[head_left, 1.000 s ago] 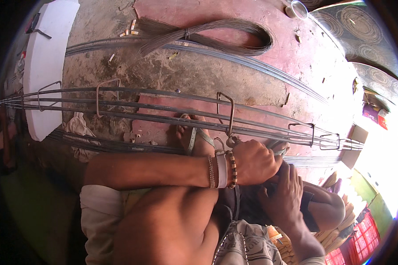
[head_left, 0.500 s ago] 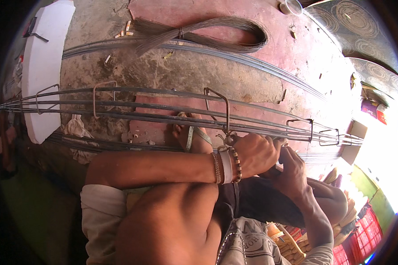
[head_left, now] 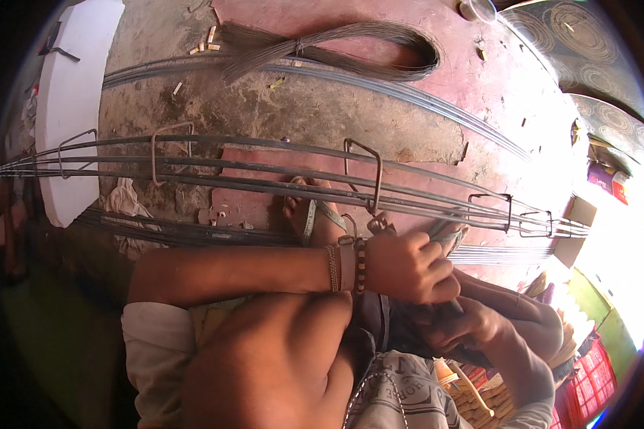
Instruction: The person assembles a rebar frame by hand, using a piece of wire and a pair of pliers to secure a horizontal rebar rod to a vertical cage structure.
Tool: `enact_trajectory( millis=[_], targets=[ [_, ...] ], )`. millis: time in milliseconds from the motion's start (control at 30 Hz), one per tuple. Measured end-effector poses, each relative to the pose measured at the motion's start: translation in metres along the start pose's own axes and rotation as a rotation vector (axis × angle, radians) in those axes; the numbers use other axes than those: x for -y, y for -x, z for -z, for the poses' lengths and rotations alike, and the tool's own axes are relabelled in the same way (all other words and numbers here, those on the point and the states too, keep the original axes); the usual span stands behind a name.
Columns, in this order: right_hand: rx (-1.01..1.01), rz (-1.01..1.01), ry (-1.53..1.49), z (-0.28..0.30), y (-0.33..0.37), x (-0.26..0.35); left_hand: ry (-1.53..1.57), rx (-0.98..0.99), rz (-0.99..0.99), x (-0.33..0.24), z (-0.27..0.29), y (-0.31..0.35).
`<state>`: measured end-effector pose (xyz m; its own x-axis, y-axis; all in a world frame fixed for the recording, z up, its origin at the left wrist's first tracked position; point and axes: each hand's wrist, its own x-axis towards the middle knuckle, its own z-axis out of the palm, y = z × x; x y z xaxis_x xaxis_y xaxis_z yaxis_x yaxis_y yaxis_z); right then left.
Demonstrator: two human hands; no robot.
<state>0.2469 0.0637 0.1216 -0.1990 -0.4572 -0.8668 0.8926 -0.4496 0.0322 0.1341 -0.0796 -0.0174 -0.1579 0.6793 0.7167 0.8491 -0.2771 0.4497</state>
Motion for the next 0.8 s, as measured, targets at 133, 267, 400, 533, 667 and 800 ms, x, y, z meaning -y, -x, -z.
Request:
enact_trajectory(
  millis=[133,267,400,533,667,800],
  targets=[
    [-0.292,0.086,0.609,-0.008,-0.005,-0.007,0.102,0.145,0.097,-0.004,0.022,-0.015],
    [-0.548,0.229,0.902,-0.013,-0.022,-0.034,0.322,0.818,0.198,-0.014,0.031,-0.028],
    [-0.864,0.425,1.004,-0.027,-0.068,-0.07,0.455,0.979,0.147,0.004,0.034,-0.023],
    [-1.072,0.648,0.952,-0.032,-0.085,-0.072,0.247,0.675,0.026,-0.006,0.003,0.008],
    [-0.983,0.561,1.192,-0.016,-0.053,-0.056,0.072,0.615,0.039,-0.012,0.008,-0.001],
    [-0.871,0.536,1.285,0.012,-0.051,-0.039,0.119,0.656,0.166,-0.007,-0.009,-0.003]
  ],
)
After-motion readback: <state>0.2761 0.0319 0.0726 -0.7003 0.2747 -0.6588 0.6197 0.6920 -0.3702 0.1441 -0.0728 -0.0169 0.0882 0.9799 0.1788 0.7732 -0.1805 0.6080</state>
